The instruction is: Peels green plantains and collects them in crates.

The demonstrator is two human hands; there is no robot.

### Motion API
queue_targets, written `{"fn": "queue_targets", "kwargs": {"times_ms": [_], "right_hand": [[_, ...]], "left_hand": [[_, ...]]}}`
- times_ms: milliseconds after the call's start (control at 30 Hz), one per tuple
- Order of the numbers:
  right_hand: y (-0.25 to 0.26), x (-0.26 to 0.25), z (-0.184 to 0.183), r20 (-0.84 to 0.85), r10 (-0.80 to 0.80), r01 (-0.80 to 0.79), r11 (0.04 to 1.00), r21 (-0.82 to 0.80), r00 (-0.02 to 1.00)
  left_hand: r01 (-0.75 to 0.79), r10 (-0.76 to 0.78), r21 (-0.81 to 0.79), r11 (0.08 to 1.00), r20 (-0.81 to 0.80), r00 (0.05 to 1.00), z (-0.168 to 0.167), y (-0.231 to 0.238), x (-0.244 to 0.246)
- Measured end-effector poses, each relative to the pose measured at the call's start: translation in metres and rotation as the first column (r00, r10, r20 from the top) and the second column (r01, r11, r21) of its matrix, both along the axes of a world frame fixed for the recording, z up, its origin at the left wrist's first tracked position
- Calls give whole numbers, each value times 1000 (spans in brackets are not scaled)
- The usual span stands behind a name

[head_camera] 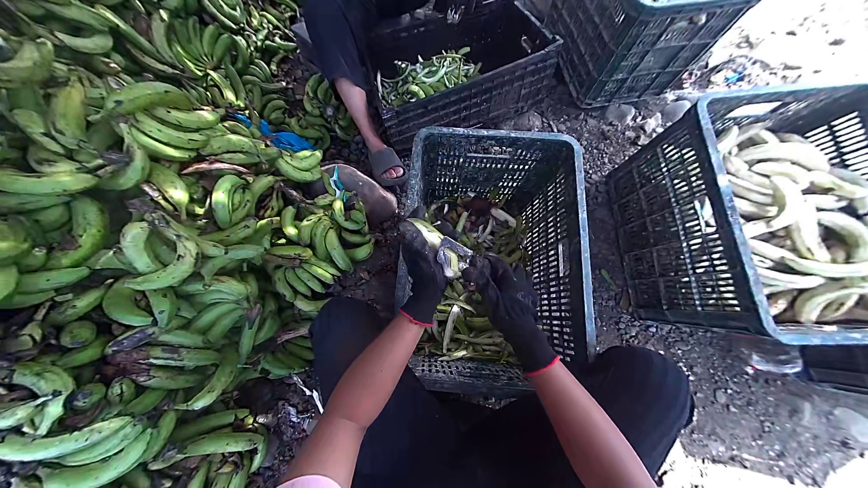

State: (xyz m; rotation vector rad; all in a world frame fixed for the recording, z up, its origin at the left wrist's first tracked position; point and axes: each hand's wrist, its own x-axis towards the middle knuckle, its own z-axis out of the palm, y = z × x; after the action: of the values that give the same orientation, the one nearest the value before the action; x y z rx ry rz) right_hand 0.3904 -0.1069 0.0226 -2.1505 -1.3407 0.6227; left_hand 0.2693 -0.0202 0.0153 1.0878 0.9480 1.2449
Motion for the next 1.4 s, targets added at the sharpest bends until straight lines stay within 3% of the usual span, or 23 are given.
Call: {"fn": "queue_targets", "kwargs": {"times_ms": [100, 133, 233, 300, 400, 467, 533, 633, 700, 733, 800, 867, 933, 1000, 1067, 1133, 1200, 1300, 1400], "right_hand": [[4, 12, -1, 14, -57, 57, 998, 27, 998], [3, 15, -1, 59, -71, 69, 997, 31, 996], [-2, 15, -1, 122, -74, 71, 997, 31, 990], [-7, 13, -3, 119, -48, 43, 998, 52, 992], [-8, 8, 1, 128, -19, 12, 998, 55, 992], [-4, 8, 0, 87, -26, 24, 999, 25, 996], [2, 16, 0, 16, -56, 56, 998, -17, 998], [5, 34, -9, -129, -68, 72, 997, 29, 989], [2, 40, -11, -222, -64, 80, 995, 64, 973], [2, 41, -11, -236, -66, 87, 993, 79, 970], [2, 37, -9, -224, -82, 110, 987, 116, 971], [0, 25, -6, -158, -65, 80, 993, 89, 985], [-4, 10, -6, -30, -5, 7, 997, 77, 1000], [-3, -3, -10, 90, 6, -19, 989, 149, 996], [1, -6, -7, 96, -10, -4, 989, 145, 995], [4, 2, 1, 21, -26, 24, 996, 89, 999], [3, 13, 3, -2, -55, 55, 996, 69, 999], [-2, 21, 3, 139, -94, 87, 995, 57, 986], [-4, 17, -1, 184, -79, 63, 994, 92, 980]], "left_hand": [[170, -135, 86, 982, -316, 939, 9, -6, 2], [206, -168, 76, 976, -345, 923, 9, -6, 4], [231, -231, -16, 973, -131, 964, 0, 0, 3], [152, -150, -91, 984, 20, 988, 0, 4, 3], [98, -96, -128, 987, 15, 995, 1, 10, -5], [159, -168, -90, 983, -103, 980, 7, 7, -9], [309, -325, -100, 946, -260, 909, 14, 2, -11], [499, -490, -119, 858, -478, 729, 17, -4, -6], [559, -536, -131, 819, -525, 662, 21, -13, 5], [531, -500, -114, 839, -544, 674, 21, -15, 8], [349, -326, -46, 936, -487, 810, 18, -12, 9], [135, -129, 3, 991, -281, 951, 14, -5, 7], [-61, 56, -60, 996, -85, 995, 14, -1, 2], [-191, 193, -137, 972, 2, 981, 15, 0, -1], [-118, 134, -129, 985, 121, 984, 15, -3, -1], [41, -40, -9, 999, 128, 991, 17, -3, 2], [180, -184, 62, 982, 54, 981, 21, 0, 5], [248, -244, 15, 969, -130, 961, 17, 0, 5], [245, -230, -140, 959, 113, 967, 2, 1, 5]]}}
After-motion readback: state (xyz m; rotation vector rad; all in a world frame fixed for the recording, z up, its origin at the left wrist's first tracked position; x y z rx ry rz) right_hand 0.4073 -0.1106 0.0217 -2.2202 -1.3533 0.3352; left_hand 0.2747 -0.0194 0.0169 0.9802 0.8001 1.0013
